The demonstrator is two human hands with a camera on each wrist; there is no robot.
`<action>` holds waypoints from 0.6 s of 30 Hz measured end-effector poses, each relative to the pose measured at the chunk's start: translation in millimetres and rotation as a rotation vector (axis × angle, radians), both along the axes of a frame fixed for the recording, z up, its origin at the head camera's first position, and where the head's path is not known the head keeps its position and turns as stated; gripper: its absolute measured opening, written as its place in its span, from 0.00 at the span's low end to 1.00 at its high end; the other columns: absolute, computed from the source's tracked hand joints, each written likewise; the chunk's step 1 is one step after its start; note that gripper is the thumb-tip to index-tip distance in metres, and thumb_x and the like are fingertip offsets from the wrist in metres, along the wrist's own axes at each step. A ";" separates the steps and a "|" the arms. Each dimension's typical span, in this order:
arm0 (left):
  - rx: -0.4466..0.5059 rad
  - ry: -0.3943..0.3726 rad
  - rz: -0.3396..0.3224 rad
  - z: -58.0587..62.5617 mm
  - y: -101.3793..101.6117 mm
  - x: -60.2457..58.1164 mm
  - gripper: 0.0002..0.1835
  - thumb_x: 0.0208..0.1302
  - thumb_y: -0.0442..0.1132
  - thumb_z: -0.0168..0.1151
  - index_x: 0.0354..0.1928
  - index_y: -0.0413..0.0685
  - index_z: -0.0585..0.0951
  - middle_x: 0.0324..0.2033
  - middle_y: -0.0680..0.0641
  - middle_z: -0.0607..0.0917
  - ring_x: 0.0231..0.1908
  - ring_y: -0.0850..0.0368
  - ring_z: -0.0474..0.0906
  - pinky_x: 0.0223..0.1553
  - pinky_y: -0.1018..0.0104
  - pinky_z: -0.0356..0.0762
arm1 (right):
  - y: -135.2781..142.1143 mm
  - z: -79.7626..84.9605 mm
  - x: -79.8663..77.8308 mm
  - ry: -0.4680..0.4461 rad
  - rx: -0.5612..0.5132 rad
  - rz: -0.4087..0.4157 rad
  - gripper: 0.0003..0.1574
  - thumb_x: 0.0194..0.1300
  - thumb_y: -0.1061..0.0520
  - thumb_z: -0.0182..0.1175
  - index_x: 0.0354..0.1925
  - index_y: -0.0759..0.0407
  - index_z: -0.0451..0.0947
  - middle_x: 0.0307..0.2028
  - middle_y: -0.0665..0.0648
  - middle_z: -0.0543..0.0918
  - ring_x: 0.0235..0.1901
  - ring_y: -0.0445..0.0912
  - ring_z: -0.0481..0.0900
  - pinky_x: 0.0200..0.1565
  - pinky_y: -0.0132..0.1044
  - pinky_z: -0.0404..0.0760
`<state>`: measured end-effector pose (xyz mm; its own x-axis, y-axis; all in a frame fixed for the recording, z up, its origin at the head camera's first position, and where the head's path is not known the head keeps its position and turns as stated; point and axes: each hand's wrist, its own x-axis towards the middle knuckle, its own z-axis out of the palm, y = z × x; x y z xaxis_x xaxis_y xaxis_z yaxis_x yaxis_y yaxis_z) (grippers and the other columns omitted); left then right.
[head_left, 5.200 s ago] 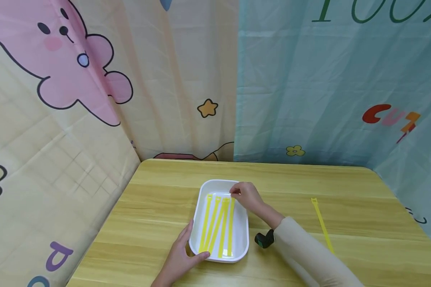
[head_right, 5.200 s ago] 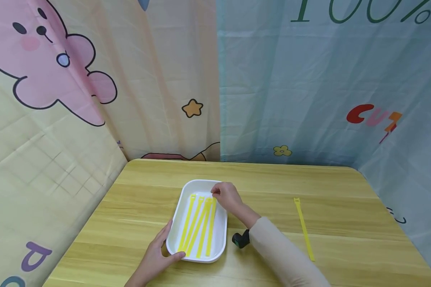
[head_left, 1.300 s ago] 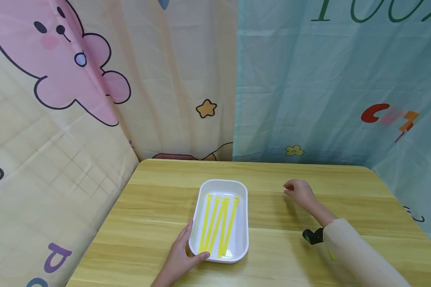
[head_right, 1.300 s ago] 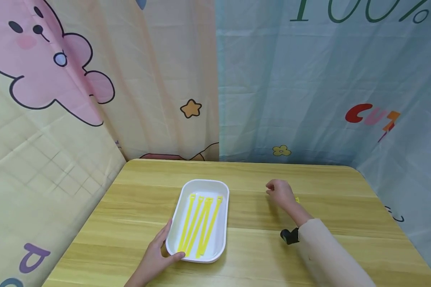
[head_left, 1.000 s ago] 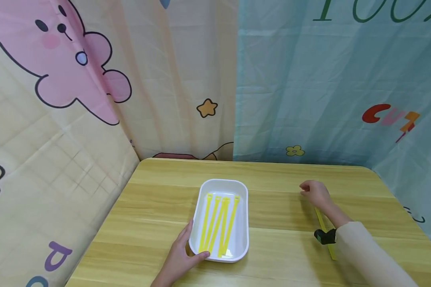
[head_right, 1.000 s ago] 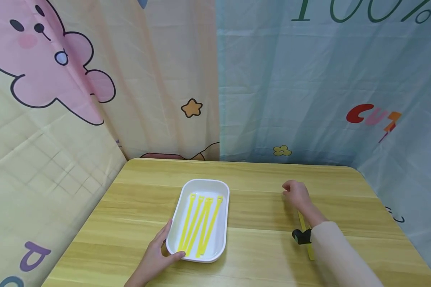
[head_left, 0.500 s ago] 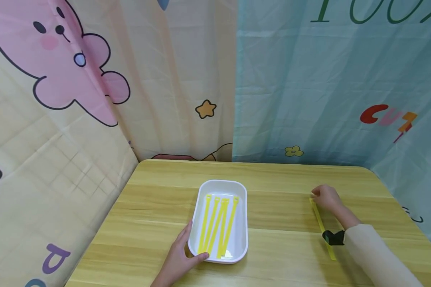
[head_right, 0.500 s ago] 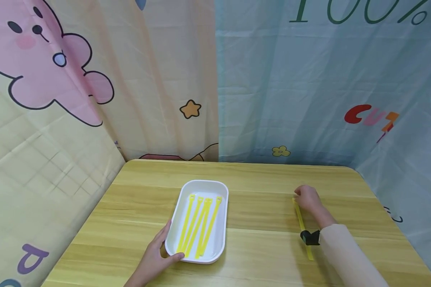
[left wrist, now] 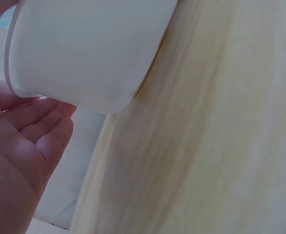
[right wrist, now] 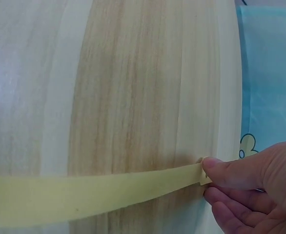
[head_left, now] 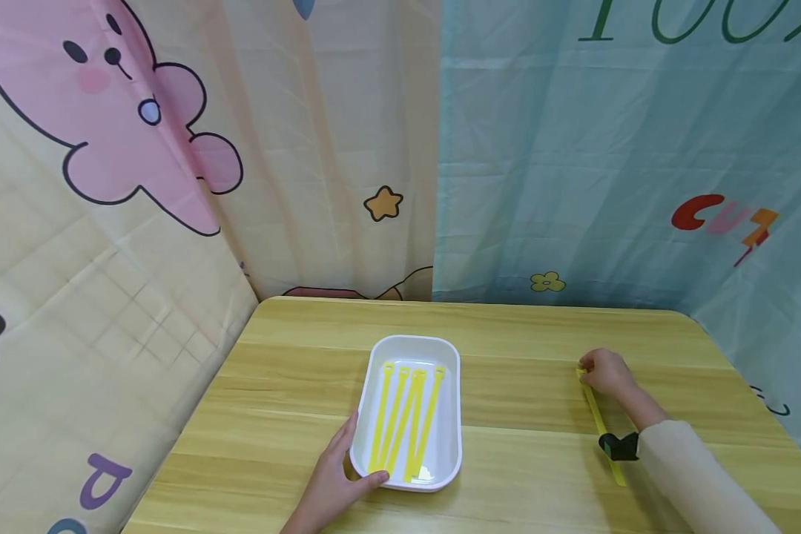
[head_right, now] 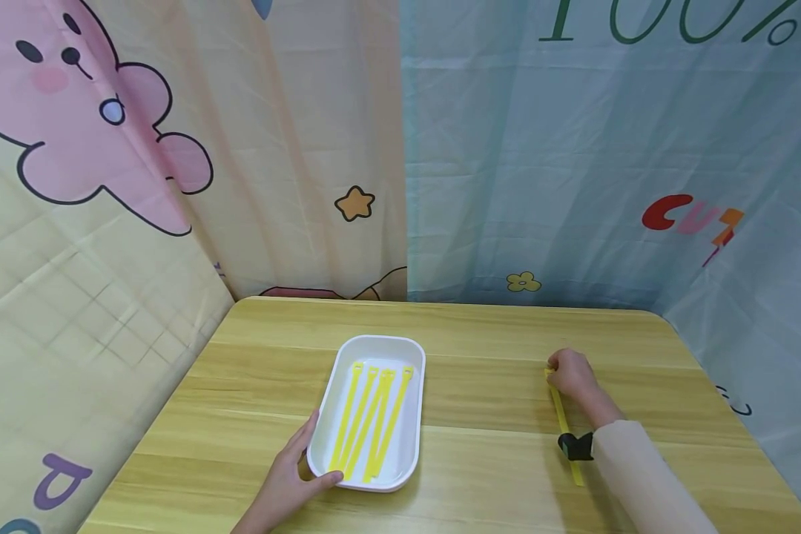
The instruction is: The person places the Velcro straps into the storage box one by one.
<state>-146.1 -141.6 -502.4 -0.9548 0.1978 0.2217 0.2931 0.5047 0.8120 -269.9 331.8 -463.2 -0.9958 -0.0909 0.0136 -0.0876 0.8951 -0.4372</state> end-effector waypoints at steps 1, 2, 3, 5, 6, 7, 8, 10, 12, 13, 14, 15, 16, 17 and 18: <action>-0.003 0.001 0.001 -0.1 -0.1 -0.1 0.54 0.46 0.53 0.71 0.68 0.36 0.54 0.65 0.34 0.59 0.62 0.34 0.55 0.55 0.34 0.56 | -0.2 -0.4 0.4 0.008 0.001 0.001 0.16 0.48 0.70 0.63 0.37 0.79 0.76 0.33 0.71 0.79 0.35 0.63 0.77 0.36 0.52 0.77; -0.005 0.002 0.001 -0.2 -0.2 0.0 0.54 0.46 0.53 0.71 0.68 0.36 0.54 0.65 0.33 0.59 0.62 0.33 0.55 0.55 0.34 0.56 | -0.4 -0.9 0.8 0.016 0.000 0.002 0.15 0.48 0.70 0.63 0.37 0.79 0.76 0.33 0.71 0.79 0.35 0.62 0.77 0.36 0.52 0.77; -0.007 0.004 0.000 -0.2 -0.3 -0.1 0.54 0.46 0.53 0.71 0.68 0.36 0.54 0.65 0.33 0.59 0.62 0.33 0.55 0.54 0.34 0.56 | -0.6 -1.5 1.2 0.024 -0.002 0.000 0.15 0.48 0.70 0.63 0.36 0.79 0.76 0.33 0.71 0.79 0.35 0.62 0.77 0.36 0.52 0.77; -0.009 0.008 0.001 -0.3 -0.6 0.2 0.54 0.46 0.53 0.71 0.68 0.36 0.54 0.64 0.33 0.59 0.62 0.33 0.55 0.54 0.34 0.56 | -0.8 -3.3 1.8 0.048 -0.002 0.000 0.14 0.48 0.70 0.63 0.35 0.79 0.77 0.31 0.70 0.79 0.33 0.61 0.77 0.35 0.52 0.77; -0.010 0.010 0.001 -0.2 -0.6 0.3 0.54 0.46 0.53 0.71 0.68 0.36 0.54 0.64 0.33 0.59 0.62 0.33 0.55 0.54 0.34 0.56 | -1.0 -3.9 2.1 0.056 -0.003 -0.003 0.13 0.48 0.70 0.63 0.35 0.78 0.77 0.31 0.70 0.79 0.33 0.61 0.76 0.34 0.52 0.76; -0.009 0.010 0.002 -0.1 -0.6 0.5 0.54 0.46 0.53 0.71 0.68 0.36 0.54 0.64 0.33 0.59 0.62 0.33 0.55 0.54 0.34 0.57 | -1.5 -4.1 2.7 0.062 -0.006 -0.007 0.13 0.48 0.70 0.63 0.35 0.78 0.77 0.30 0.69 0.79 0.32 0.61 0.76 0.34 0.52 0.76; -0.008 0.010 0.002 0.0 -0.5 0.7 0.53 0.46 0.53 0.72 0.68 0.36 0.54 0.64 0.33 0.59 0.62 0.33 0.55 0.54 0.34 0.57 | -1.8 -4.2 2.9 0.070 -0.008 -0.011 0.12 0.48 0.71 0.63 0.34 0.78 0.77 0.29 0.69 0.79 0.32 0.60 0.76 0.33 0.51 0.76; -0.002 0.010 0.003 -0.5 -0.3 0.5 0.53 0.46 0.53 0.72 0.68 0.37 0.54 0.64 0.33 0.59 0.62 0.33 0.55 0.54 0.34 0.56 | -2.2 -4.5 3.2 0.079 -0.009 -0.021 0.12 0.48 0.71 0.63 0.33 0.78 0.77 0.29 0.69 0.79 0.31 0.59 0.76 0.33 0.51 0.76; 0.004 0.009 0.004 -0.8 0.0 0.4 0.53 0.46 0.53 0.72 0.69 0.37 0.54 0.64 0.34 0.59 0.62 0.34 0.55 0.55 0.34 0.56 | -2.6 -4.4 3.2 0.077 -0.011 -0.032 0.11 0.48 0.71 0.62 0.33 0.78 0.77 0.28 0.69 0.79 0.31 0.59 0.76 0.33 0.51 0.76; 0.008 0.007 0.003 -1.0 0.0 0.4 0.53 0.46 0.53 0.72 0.69 0.38 0.54 0.65 0.34 0.59 0.62 0.34 0.55 0.55 0.35 0.56 | -2.7 -4.5 3.0 0.075 -0.012 -0.036 0.11 0.48 0.71 0.62 0.33 0.78 0.77 0.28 0.69 0.79 0.30 0.59 0.76 0.33 0.51 0.76; 0.010 0.005 0.004 -1.0 0.0 0.3 0.54 0.46 0.53 0.72 0.69 0.38 0.54 0.65 0.34 0.59 0.62 0.35 0.55 0.55 0.35 0.56 | -2.5 -5.2 2.6 0.074 -0.011 -0.039 0.11 0.48 0.71 0.63 0.33 0.78 0.77 0.28 0.69 0.79 0.30 0.59 0.76 0.33 0.51 0.76; 0.012 0.004 0.004 -0.9 0.0 0.3 0.54 0.46 0.53 0.72 0.69 0.38 0.54 0.65 0.34 0.59 0.62 0.35 0.55 0.55 0.35 0.56 | -2.3 -5.9 2.3 0.072 -0.013 -0.043 0.11 0.49 0.71 0.62 0.33 0.78 0.77 0.28 0.68 0.79 0.30 0.59 0.76 0.33 0.51 0.77; 0.015 0.001 0.005 -0.4 0.0 0.5 0.54 0.46 0.53 0.72 0.69 0.38 0.54 0.65 0.34 0.59 0.62 0.35 0.55 0.55 0.35 0.56 | -2.1 -6.6 1.9 0.068 -0.017 -0.046 0.11 0.49 0.71 0.62 0.33 0.78 0.77 0.29 0.68 0.79 0.30 0.59 0.76 0.32 0.50 0.77; 0.018 -0.002 0.006 0.1 0.0 0.7 0.54 0.45 0.53 0.72 0.69 0.38 0.54 0.65 0.34 0.59 0.62 0.35 0.55 0.56 0.35 0.55 | -1.9 -7.4 1.5 0.065 -0.022 -0.048 0.11 0.49 0.71 0.62 0.34 0.78 0.77 0.29 0.68 0.79 0.30 0.58 0.76 0.32 0.50 0.77; 0.018 -0.007 0.007 0.7 0.0 0.8 0.54 0.45 0.52 0.72 0.69 0.37 0.54 0.64 0.34 0.60 0.63 0.36 0.55 0.56 0.36 0.55 | -1.8 -8.2 1.2 0.064 -0.026 -0.050 0.12 0.49 0.71 0.62 0.34 0.78 0.77 0.29 0.68 0.79 0.30 0.58 0.76 0.31 0.49 0.77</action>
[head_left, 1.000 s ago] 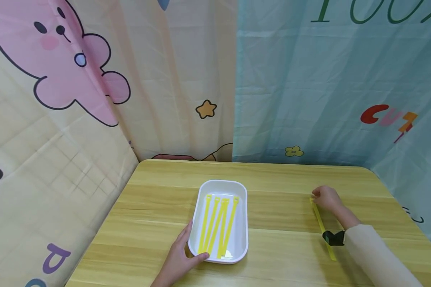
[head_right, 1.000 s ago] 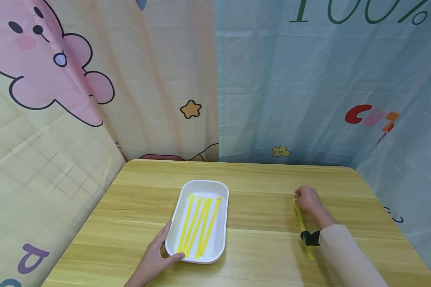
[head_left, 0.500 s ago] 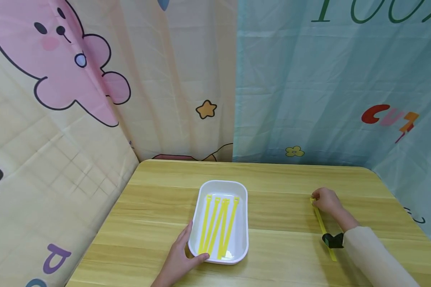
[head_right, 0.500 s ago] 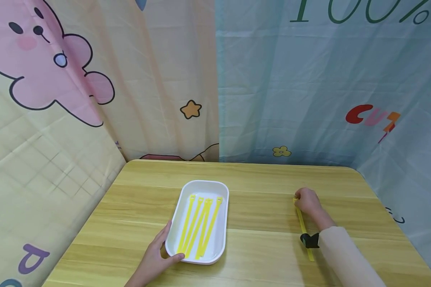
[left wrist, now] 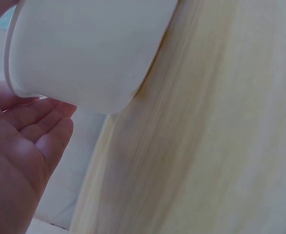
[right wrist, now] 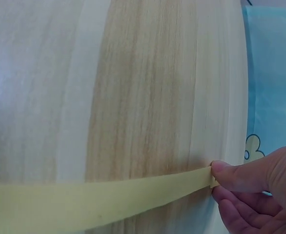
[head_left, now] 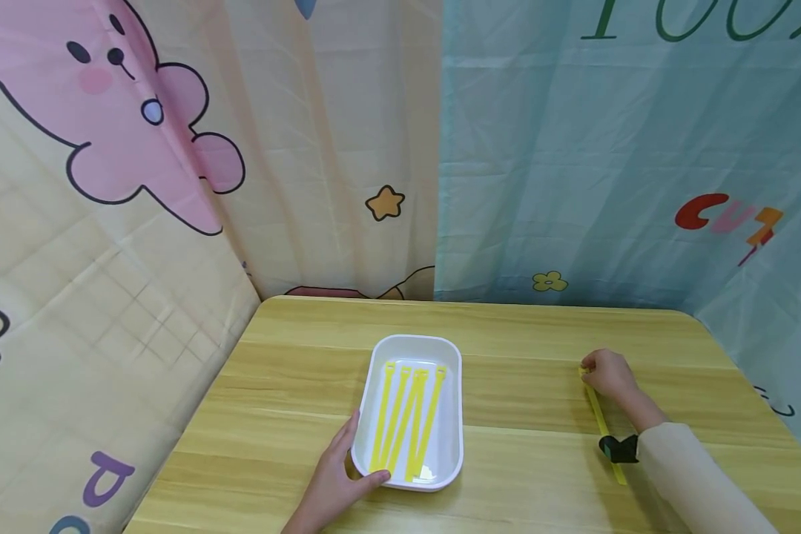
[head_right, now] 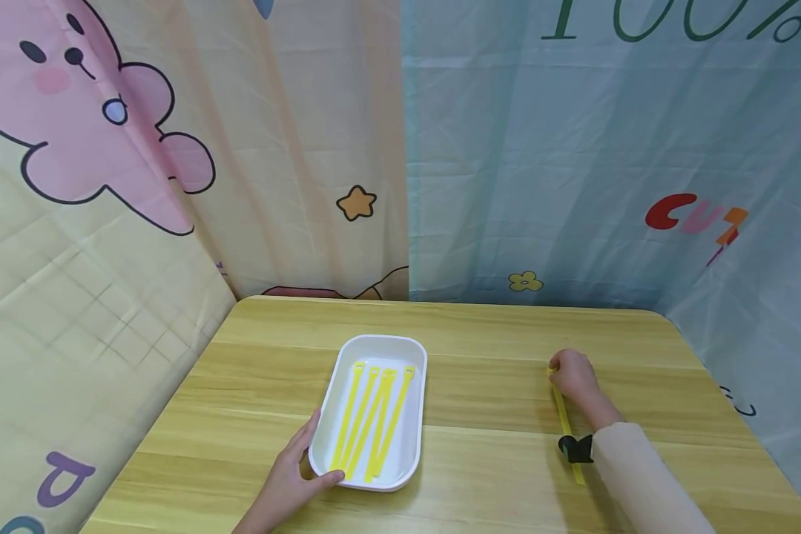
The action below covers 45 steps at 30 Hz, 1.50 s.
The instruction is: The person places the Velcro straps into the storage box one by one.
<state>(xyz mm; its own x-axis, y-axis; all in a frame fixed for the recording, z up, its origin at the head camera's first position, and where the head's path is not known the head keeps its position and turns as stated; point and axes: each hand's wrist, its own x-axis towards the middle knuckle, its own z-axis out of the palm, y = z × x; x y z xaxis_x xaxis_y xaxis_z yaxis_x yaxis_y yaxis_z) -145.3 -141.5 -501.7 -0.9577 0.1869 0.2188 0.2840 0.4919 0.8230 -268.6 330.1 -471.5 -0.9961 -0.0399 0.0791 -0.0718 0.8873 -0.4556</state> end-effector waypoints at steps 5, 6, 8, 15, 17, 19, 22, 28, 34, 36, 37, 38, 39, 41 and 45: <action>0.002 -0.007 0.005 1.6 0.4 0.1 0.54 0.44 0.51 0.73 0.68 0.37 0.55 0.64 0.34 0.60 0.63 0.37 0.55 0.57 0.37 0.55 | 0.7 -1.3 0.4 0.009 -0.024 0.005 0.13 0.49 0.72 0.62 0.36 0.79 0.76 0.29 0.68 0.79 0.30 0.58 0.76 0.31 0.49 0.77; 0.002 -0.008 0.004 1.5 0.4 0.0 0.54 0.44 0.51 0.73 0.68 0.37 0.54 0.64 0.34 0.60 0.63 0.37 0.55 0.57 0.37 0.55 | 0.8 -1.3 0.7 0.011 -0.025 0.007 0.13 0.48 0.72 0.62 0.36 0.79 0.76 0.29 0.68 0.79 0.31 0.58 0.76 0.31 0.49 0.77; 0.000 -0.008 0.003 0.9 0.3 -0.3 0.54 0.45 0.51 0.73 0.69 0.37 0.54 0.64 0.34 0.60 0.63 0.36 0.55 0.57 0.37 0.56 | 1.0 -1.0 1.1 0.012 -0.028 0.011 0.12 0.48 0.72 0.62 0.35 0.79 0.77 0.29 0.67 0.79 0.31 0.58 0.76 0.32 0.50 0.76; -0.007 0.008 0.001 0.5 -0.2 -0.6 0.54 0.44 0.51 0.73 0.68 0.36 0.55 0.64 0.34 0.60 0.62 0.36 0.55 0.57 0.38 0.56 | 1.5 0.3 1.6 -0.018 -0.043 0.011 0.11 0.50 0.71 0.63 0.34 0.77 0.77 0.28 0.65 0.79 0.31 0.58 0.76 0.33 0.50 0.77; -0.008 0.011 -0.001 1.0 -0.1 -0.3 0.54 0.44 0.51 0.73 0.68 0.35 0.54 0.64 0.34 0.60 0.62 0.36 0.56 0.57 0.38 0.56 | 2.3 -0.2 1.5 -0.017 -0.049 0.015 0.10 0.50 0.71 0.63 0.34 0.77 0.77 0.28 0.65 0.79 0.31 0.58 0.76 0.33 0.50 0.77; -0.011 0.012 -0.004 1.4 0.0 0.1 0.54 0.44 0.51 0.73 0.68 0.35 0.54 0.64 0.34 0.60 0.62 0.35 0.56 0.56 0.37 0.56 | 3.3 -1.3 1.4 -0.007 -0.051 0.022 0.10 0.50 0.71 0.63 0.33 0.77 0.77 0.28 0.65 0.79 0.31 0.59 0.76 0.33 0.50 0.77; -0.019 0.007 -0.006 2.0 0.1 1.0 0.54 0.45 0.52 0.72 0.68 0.36 0.54 0.64 0.33 0.60 0.62 0.34 0.56 0.55 0.35 0.57 | 4.2 -3.0 1.4 0.014 -0.050 0.039 0.09 0.49 0.71 0.63 0.32 0.76 0.78 0.28 0.66 0.80 0.31 0.59 0.77 0.33 0.50 0.77; -0.026 -0.003 -0.006 2.7 0.4 2.1 0.54 0.46 0.53 0.72 0.69 0.37 0.53 0.64 0.32 0.60 0.61 0.32 0.56 0.53 0.33 0.57 | 4.2 -4.8 2.0 0.032 -0.054 0.032 0.07 0.49 0.71 0.63 0.31 0.75 0.78 0.26 0.63 0.80 0.29 0.56 0.76 0.31 0.49 0.76; -0.029 -0.013 -0.008 2.6 0.5 2.0 0.54 0.46 0.54 0.71 0.69 0.37 0.53 0.64 0.33 0.59 0.62 0.33 0.55 0.54 0.34 0.57 | 4.3 -4.7 2.7 0.004 -0.057 0.004 0.06 0.50 0.70 0.63 0.30 0.74 0.78 0.25 0.61 0.78 0.27 0.53 0.74 0.28 0.45 0.75; -0.030 -0.013 -0.008 2.8 0.5 2.1 0.54 0.46 0.54 0.71 0.69 0.37 0.53 0.64 0.33 0.59 0.62 0.33 0.55 0.54 0.34 0.57 | 4.4 -4.6 2.6 -0.002 -0.054 -0.002 0.06 0.50 0.70 0.63 0.30 0.73 0.78 0.25 0.60 0.78 0.27 0.52 0.75 0.28 0.45 0.75; -0.029 -0.013 -0.008 2.8 0.5 2.1 0.54 0.46 0.54 0.71 0.69 0.37 0.53 0.64 0.33 0.59 0.62 0.33 0.55 0.54 0.34 0.57 | 4.5 -4.5 2.5 -0.005 -0.052 -0.002 0.05 0.50 0.70 0.63 0.29 0.73 0.78 0.25 0.60 0.78 0.26 0.52 0.75 0.27 0.44 0.75; -0.031 -0.013 -0.008 2.9 0.5 2.2 0.54 0.46 0.54 0.71 0.69 0.37 0.53 0.64 0.33 0.59 0.62 0.33 0.55 0.54 0.33 0.57 | 4.7 -4.5 2.3 -0.007 -0.051 -0.003 0.05 0.50 0.70 0.63 0.29 0.72 0.78 0.25 0.59 0.78 0.26 0.51 0.75 0.27 0.44 0.75; -0.031 -0.013 -0.008 2.8 0.5 2.3 0.54 0.46 0.54 0.71 0.69 0.37 0.53 0.64 0.33 0.59 0.62 0.33 0.55 0.54 0.33 0.57 | 4.8 -4.5 2.2 -0.010 -0.051 -0.002 0.05 0.50 0.70 0.63 0.29 0.72 0.78 0.25 0.59 0.78 0.26 0.51 0.75 0.27 0.43 0.75; -0.035 -0.013 -0.008 2.6 0.7 2.5 0.54 0.46 0.54 0.71 0.69 0.37 0.53 0.64 0.33 0.59 0.61 0.33 0.55 0.54 0.33 0.57 | 5.4 -4.5 1.8 -0.014 -0.051 0.000 0.05 0.50 0.70 0.63 0.29 0.72 0.78 0.24 0.58 0.79 0.25 0.50 0.75 0.26 0.42 0.75; -0.032 -0.008 -0.010 2.3 0.5 2.5 0.54 0.46 0.54 0.71 0.69 0.36 0.53 0.64 0.33 0.59 0.61 0.33 0.55 0.54 0.34 0.57 | 6.9 -3.7 0.5 -0.025 -0.064 0.016 0.05 0.50 0.69 0.64 0.29 0.72 0.78 0.24 0.57 0.79 0.25 0.49 0.74 0.26 0.40 0.75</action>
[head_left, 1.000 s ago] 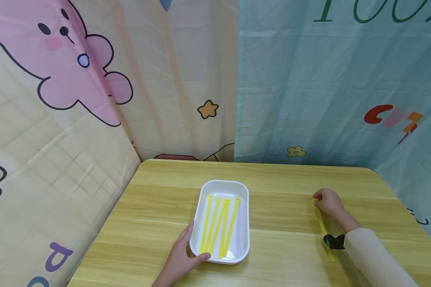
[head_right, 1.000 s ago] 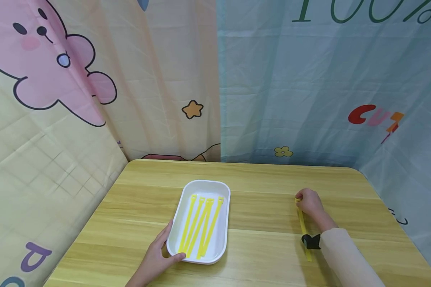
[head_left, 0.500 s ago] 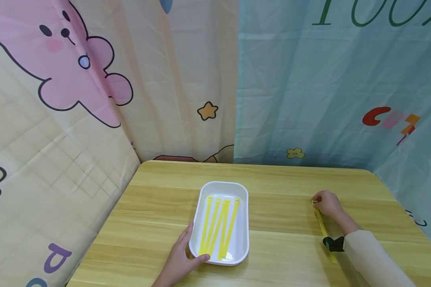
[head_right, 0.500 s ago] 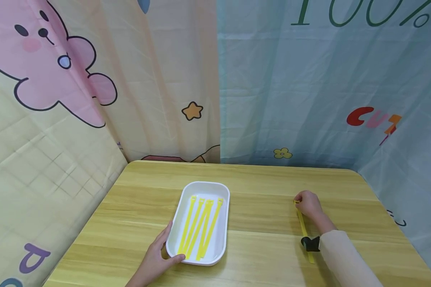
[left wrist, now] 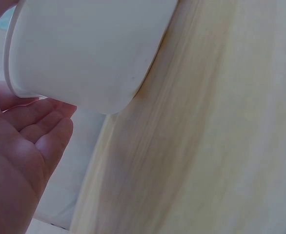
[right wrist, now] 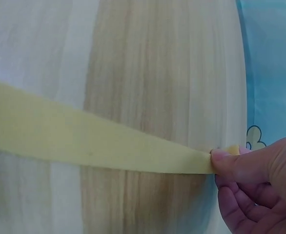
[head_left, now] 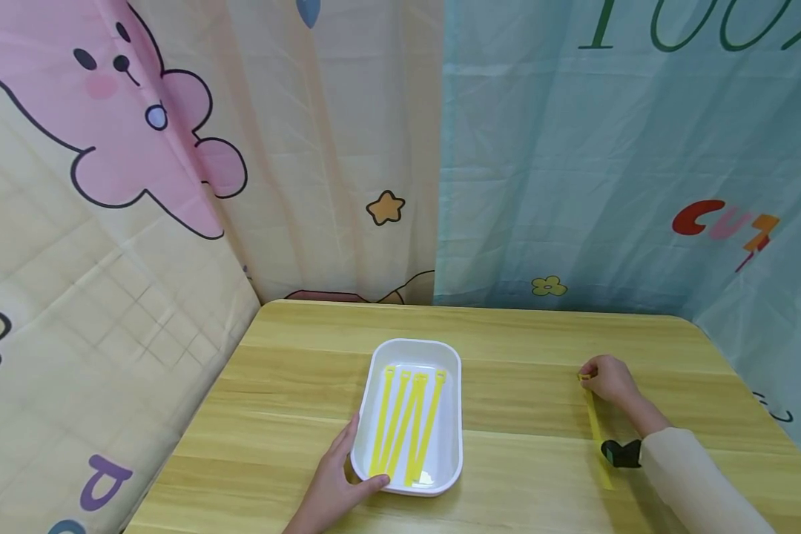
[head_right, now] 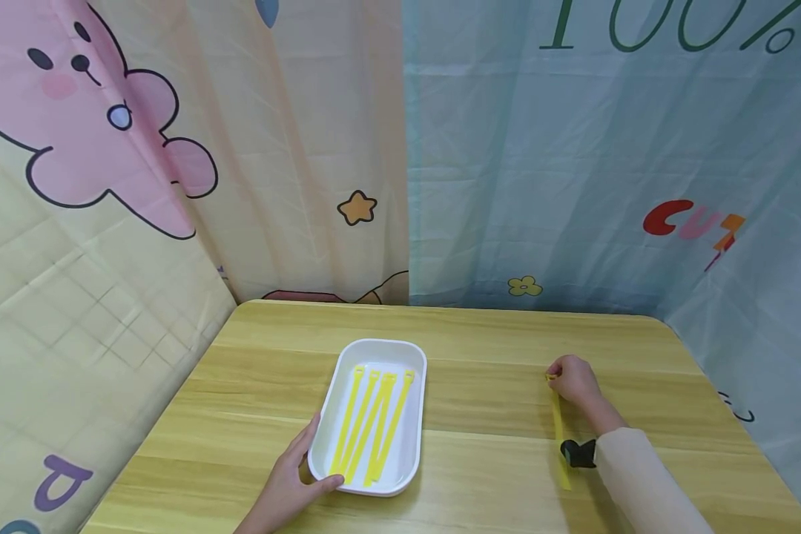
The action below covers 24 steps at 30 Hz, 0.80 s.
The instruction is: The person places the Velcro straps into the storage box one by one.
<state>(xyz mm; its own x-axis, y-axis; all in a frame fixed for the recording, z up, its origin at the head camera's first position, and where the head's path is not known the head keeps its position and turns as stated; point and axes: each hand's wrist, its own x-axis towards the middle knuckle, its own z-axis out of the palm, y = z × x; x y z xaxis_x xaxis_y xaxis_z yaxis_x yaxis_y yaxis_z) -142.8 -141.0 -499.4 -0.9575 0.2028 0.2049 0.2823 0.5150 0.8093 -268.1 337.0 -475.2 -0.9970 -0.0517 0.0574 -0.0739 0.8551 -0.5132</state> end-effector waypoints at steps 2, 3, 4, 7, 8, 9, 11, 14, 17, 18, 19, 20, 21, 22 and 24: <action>-0.001 0.004 0.000 -0.1 -0.1 0.0 0.54 0.46 0.54 0.71 0.69 0.36 0.53 0.64 0.33 0.59 0.61 0.32 0.55 0.54 0.33 0.57 | 0.8 0.3 -0.6 -0.006 -0.007 0.010 0.06 0.50 0.69 0.64 0.30 0.72 0.79 0.25 0.57 0.78 0.25 0.49 0.74 0.26 0.40 0.74; -0.003 0.007 0.002 -0.3 -0.1 -0.1 0.54 0.46 0.54 0.71 0.69 0.36 0.53 0.64 0.33 0.59 0.61 0.33 0.56 0.54 0.33 0.57 | 1.1 0.7 -0.9 -0.009 -0.011 0.014 0.06 0.50 0.69 0.64 0.30 0.72 0.79 0.25 0.57 0.78 0.25 0.48 0.74 0.26 0.40 0.74; -0.006 0.009 0.004 -0.4 -0.1 -0.1 0.54 0.46 0.54 0.71 0.69 0.36 0.54 0.64 0.33 0.60 0.61 0.33 0.56 0.54 0.33 0.57 | 1.3 1.1 -1.1 -0.012 -0.015 0.019 0.06 0.50 0.69 0.64 0.30 0.72 0.79 0.25 0.56 0.78 0.25 0.48 0.73 0.26 0.39 0.74; -0.005 0.008 0.002 -1.1 0.1 -0.3 0.54 0.46 0.55 0.71 0.69 0.37 0.53 0.64 0.33 0.59 0.62 0.33 0.55 0.54 0.34 0.57 | 1.8 1.6 -1.3 -0.024 -0.027 0.020 0.06 0.51 0.68 0.65 0.30 0.72 0.79 0.25 0.55 0.78 0.25 0.47 0.73 0.26 0.38 0.74; 0.000 0.008 0.001 -1.3 0.2 -0.6 0.54 0.46 0.55 0.71 0.69 0.37 0.53 0.64 0.34 0.59 0.62 0.33 0.55 0.54 0.34 0.57 | 1.9 1.6 -1.2 -0.027 -0.032 0.019 0.06 0.51 0.68 0.65 0.30 0.72 0.79 0.25 0.55 0.78 0.25 0.47 0.73 0.26 0.38 0.74; 0.006 0.007 -0.001 -1.4 0.3 -0.7 0.54 0.46 0.54 0.71 0.69 0.36 0.53 0.64 0.34 0.59 0.62 0.34 0.55 0.55 0.35 0.57 | 2.0 1.5 -1.1 -0.030 -0.035 0.018 0.06 0.51 0.68 0.65 0.30 0.71 0.79 0.24 0.55 0.78 0.25 0.47 0.72 0.26 0.38 0.74; 0.018 0.003 -0.006 -1.5 0.4 -0.7 0.54 0.46 0.54 0.71 0.69 0.36 0.53 0.64 0.34 0.59 0.62 0.34 0.55 0.55 0.35 0.56 | 2.0 1.6 -0.7 -0.036 -0.041 0.016 0.06 0.51 0.68 0.65 0.29 0.71 0.80 0.24 0.54 0.78 0.25 0.47 0.72 0.26 0.38 0.73; 0.028 0.000 -0.007 -1.8 0.4 -0.7 0.54 0.46 0.54 0.71 0.69 0.37 0.53 0.65 0.34 0.59 0.62 0.35 0.55 0.56 0.36 0.56 | 1.6 3.4 0.1 -0.040 -0.050 0.019 0.05 0.52 0.67 0.64 0.29 0.71 0.79 0.24 0.54 0.78 0.26 0.47 0.72 0.27 0.38 0.73; 0.024 -0.003 -0.004 -2.5 0.4 -0.5 0.54 0.46 0.55 0.71 0.69 0.37 0.53 0.65 0.34 0.59 0.62 0.35 0.55 0.56 0.36 0.56 | 0.6 6.3 1.1 -0.043 -0.055 0.017 0.06 0.52 0.67 0.64 0.29 0.71 0.80 0.25 0.54 0.78 0.26 0.47 0.72 0.27 0.38 0.74; 0.019 0.000 -0.002 -2.8 0.3 -0.6 0.54 0.46 0.55 0.71 0.69 0.37 0.53 0.65 0.34 0.59 0.62 0.35 0.55 0.56 0.36 0.56 | 0.1 7.5 1.6 -0.044 -0.056 0.017 0.06 0.52 0.67 0.65 0.29 0.71 0.80 0.25 0.54 0.78 0.26 0.47 0.72 0.27 0.38 0.73; 0.016 0.003 -0.001 -2.9 0.3 -0.7 0.54 0.46 0.55 0.71 0.69 0.37 0.53 0.65 0.34 0.59 0.62 0.35 0.55 0.56 0.37 0.56 | -0.5 8.4 2.0 -0.043 -0.057 0.017 0.06 0.52 0.67 0.65 0.29 0.71 0.80 0.25 0.54 0.78 0.26 0.47 0.71 0.27 0.38 0.73; 0.014 0.006 0.000 -3.0 0.2 -0.8 0.54 0.46 0.55 0.71 0.69 0.37 0.53 0.65 0.34 0.59 0.62 0.35 0.55 0.56 0.36 0.56 | -1.2 9.3 2.6 -0.042 -0.058 0.021 0.06 0.52 0.66 0.65 0.29 0.71 0.80 0.24 0.55 0.78 0.25 0.47 0.71 0.26 0.37 0.73; 0.011 0.009 0.001 -3.2 0.2 -0.8 0.54 0.46 0.54 0.71 0.69 0.37 0.53 0.65 0.34 0.59 0.62 0.34 0.55 0.56 0.36 0.56 | -2.2 10.2 3.2 -0.038 -0.057 0.023 0.06 0.52 0.66 0.65 0.29 0.71 0.80 0.24 0.55 0.78 0.25 0.47 0.71 0.26 0.37 0.73; 0.010 0.011 0.000 -3.3 0.2 -0.8 0.54 0.46 0.54 0.71 0.69 0.37 0.53 0.65 0.34 0.59 0.62 0.34 0.55 0.56 0.36 0.56 | -3.5 11.7 3.9 -0.033 -0.056 0.027 0.06 0.52 0.66 0.65 0.29 0.71 0.80 0.24 0.55 0.78 0.25 0.47 0.71 0.26 0.37 0.73; 0.005 0.015 0.000 -3.3 0.1 -0.9 0.54 0.46 0.54 0.71 0.69 0.36 0.53 0.65 0.34 0.59 0.62 0.34 0.55 0.55 0.35 0.56 | -6.3 15.1 5.0 -0.015 -0.058 0.038 0.07 0.52 0.66 0.65 0.30 0.71 0.80 0.25 0.56 0.79 0.26 0.47 0.73 0.26 0.38 0.75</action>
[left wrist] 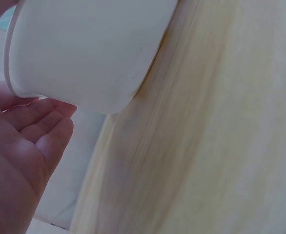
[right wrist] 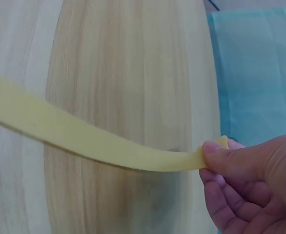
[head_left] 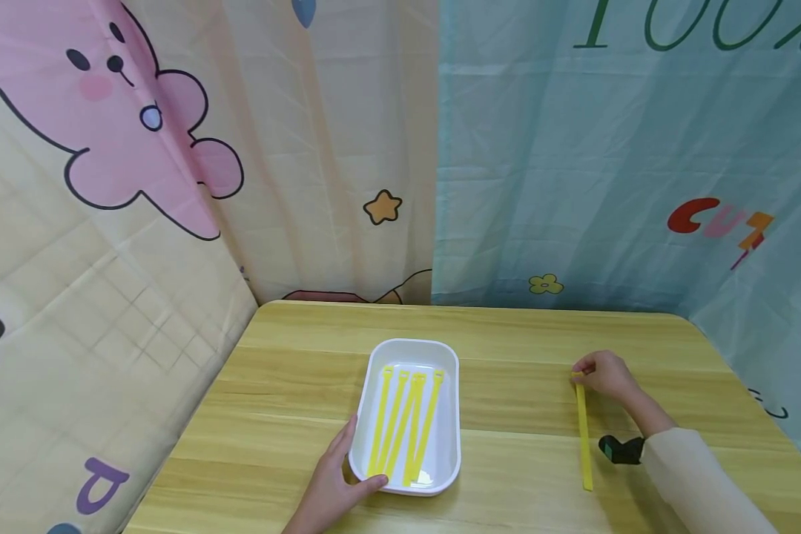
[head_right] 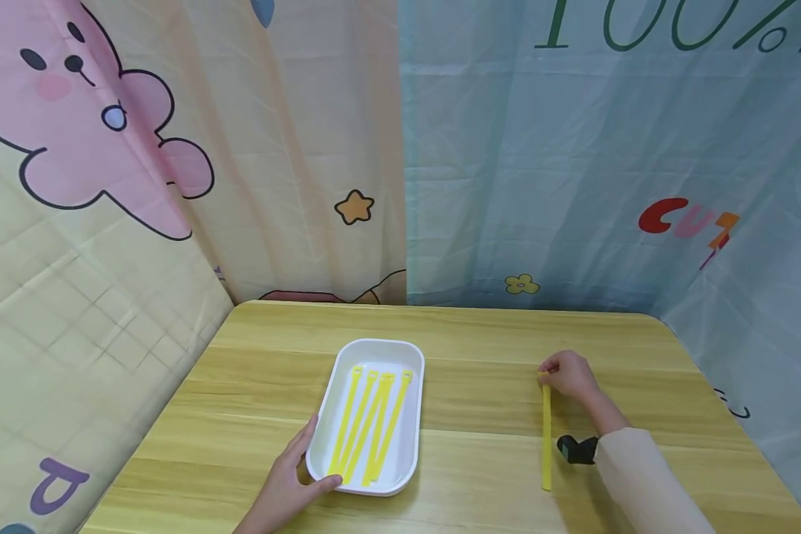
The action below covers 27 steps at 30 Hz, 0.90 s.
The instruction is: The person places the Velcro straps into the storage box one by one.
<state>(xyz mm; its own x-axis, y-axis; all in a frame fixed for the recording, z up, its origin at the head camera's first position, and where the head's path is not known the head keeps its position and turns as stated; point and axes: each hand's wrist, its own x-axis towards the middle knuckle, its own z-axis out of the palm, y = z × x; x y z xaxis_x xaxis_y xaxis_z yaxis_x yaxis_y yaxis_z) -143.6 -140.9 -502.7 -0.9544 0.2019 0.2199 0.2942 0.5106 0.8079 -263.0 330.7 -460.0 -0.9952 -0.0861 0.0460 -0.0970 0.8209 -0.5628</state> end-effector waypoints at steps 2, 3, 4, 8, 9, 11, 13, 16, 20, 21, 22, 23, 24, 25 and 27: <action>-0.003 -0.002 -0.001 0.0 -0.3 0.2 0.54 0.46 0.54 0.71 0.69 0.36 0.53 0.65 0.34 0.59 0.62 0.33 0.55 0.54 0.34 0.57 | -3.5 3.7 1.0 0.020 -0.004 0.008 0.07 0.52 0.67 0.65 0.31 0.72 0.81 0.26 0.57 0.80 0.27 0.48 0.74 0.27 0.39 0.76; -0.004 -0.004 -0.001 0.0 -0.4 0.3 0.54 0.47 0.54 0.71 0.69 0.36 0.53 0.65 0.34 0.59 0.62 0.33 0.55 0.54 0.34 0.57 | -5.8 6.1 1.6 0.028 -0.005 0.007 0.07 0.52 0.67 0.64 0.31 0.71 0.81 0.26 0.57 0.81 0.27 0.49 0.75 0.28 0.40 0.76; -0.004 -0.004 0.000 0.3 -0.5 0.4 0.54 0.47 0.54 0.71 0.69 0.36 0.53 0.65 0.34 0.59 0.62 0.33 0.55 0.54 0.34 0.57 | -7.9 8.9 2.2 0.035 -0.009 0.010 0.07 0.53 0.67 0.64 0.32 0.71 0.81 0.26 0.57 0.81 0.28 0.49 0.75 0.28 0.40 0.76; -0.007 -0.014 0.006 0.6 -0.3 0.6 0.54 0.46 0.56 0.70 0.69 0.38 0.53 0.65 0.34 0.59 0.62 0.34 0.55 0.54 0.34 0.57 | -16.9 23.4 5.5 0.042 -0.017 0.029 0.08 0.54 0.67 0.64 0.34 0.72 0.81 0.27 0.57 0.80 0.28 0.49 0.75 0.27 0.39 0.76; -0.006 -0.017 0.006 0.7 -0.2 0.6 0.54 0.46 0.56 0.70 0.69 0.38 0.53 0.65 0.34 0.59 0.62 0.34 0.55 0.55 0.34 0.57 | -19.6 27.3 6.9 0.041 -0.016 0.034 0.08 0.54 0.67 0.64 0.34 0.72 0.81 0.27 0.57 0.80 0.28 0.49 0.75 0.27 0.39 0.75; -0.002 -0.022 0.005 0.7 0.2 0.7 0.55 0.46 0.56 0.70 0.69 0.39 0.53 0.65 0.35 0.59 0.62 0.34 0.55 0.55 0.35 0.56 | -24.2 34.9 9.1 0.038 -0.012 0.052 0.08 0.54 0.66 0.64 0.34 0.72 0.80 0.27 0.57 0.80 0.28 0.49 0.75 0.27 0.40 0.76; 0.003 -0.022 0.001 1.2 0.5 0.6 0.54 0.46 0.56 0.70 0.69 0.39 0.53 0.65 0.35 0.59 0.62 0.34 0.55 0.55 0.35 0.56 | -28.9 41.4 11.2 0.033 -0.002 0.067 0.09 0.54 0.66 0.64 0.34 0.72 0.80 0.28 0.58 0.80 0.28 0.50 0.75 0.28 0.42 0.76; 0.014 -0.023 0.000 2.2 0.9 0.4 0.54 0.46 0.55 0.71 0.69 0.40 0.53 0.65 0.34 0.59 0.62 0.34 0.54 0.56 0.35 0.55 | -35.5 49.3 14.0 0.026 0.015 0.081 0.08 0.54 0.66 0.64 0.34 0.71 0.81 0.28 0.57 0.80 0.29 0.50 0.76 0.29 0.43 0.77; 0.019 -0.028 -0.003 3.1 1.3 0.7 0.54 0.46 0.55 0.71 0.70 0.40 0.53 0.65 0.34 0.58 0.63 0.34 0.54 0.56 0.35 0.55 | -43.7 56.1 18.1 0.029 0.030 0.089 0.06 0.53 0.68 0.64 0.33 0.70 0.81 0.28 0.55 0.80 0.29 0.49 0.76 0.29 0.41 0.77; 0.020 -0.030 -0.005 3.0 1.4 0.9 0.54 0.46 0.55 0.71 0.70 0.40 0.52 0.65 0.34 0.58 0.63 0.34 0.54 0.55 0.35 0.55 | -45.8 57.6 19.2 0.033 0.031 0.089 0.05 0.53 0.68 0.63 0.32 0.69 0.81 0.27 0.55 0.80 0.28 0.48 0.76 0.29 0.41 0.77; 0.019 -0.031 -0.005 3.0 1.5 1.1 0.54 0.46 0.55 0.71 0.70 0.40 0.52 0.65 0.34 0.58 0.63 0.34 0.54 0.55 0.35 0.55 | -47.7 59.2 20.4 0.040 0.033 0.089 0.05 0.53 0.68 0.63 0.32 0.69 0.81 0.28 0.55 0.80 0.29 0.48 0.76 0.29 0.41 0.77; 0.020 -0.032 -0.005 3.0 1.5 1.3 0.55 0.46 0.55 0.71 0.70 0.40 0.52 0.65 0.34 0.58 0.62 0.34 0.54 0.55 0.35 0.55 | -49.5 61.0 21.6 0.049 0.035 0.092 0.05 0.53 0.68 0.63 0.32 0.68 0.81 0.28 0.55 0.81 0.29 0.48 0.76 0.30 0.41 0.78; 0.020 -0.031 -0.004 2.9 1.4 1.4 0.55 0.46 0.55 0.71 0.69 0.40 0.52 0.65 0.34 0.59 0.62 0.33 0.54 0.55 0.35 0.55 | -51.3 63.0 22.9 0.059 0.036 0.095 0.04 0.54 0.68 0.63 0.32 0.68 0.82 0.28 0.56 0.81 0.29 0.49 0.77 0.30 0.42 0.78; 0.020 -0.031 -0.004 2.9 1.4 1.5 0.55 0.46 0.55 0.71 0.69 0.39 0.52 0.65 0.33 0.59 0.62 0.33 0.54 0.55 0.35 0.56 | -53.2 65.4 24.5 0.067 0.036 0.097 0.04 0.54 0.68 0.63 0.32 0.67 0.82 0.28 0.56 0.81 0.29 0.49 0.77 0.30 0.42 0.78; 0.018 -0.028 -0.002 2.5 1.2 1.7 0.54 0.46 0.55 0.71 0.69 0.39 0.53 0.64 0.33 0.59 0.62 0.33 0.54 0.55 0.34 0.56 | -57.5 71.3 28.0 0.088 0.035 0.099 0.05 0.55 0.68 0.62 0.33 0.67 0.82 0.29 0.57 0.82 0.30 0.50 0.77 0.31 0.43 0.78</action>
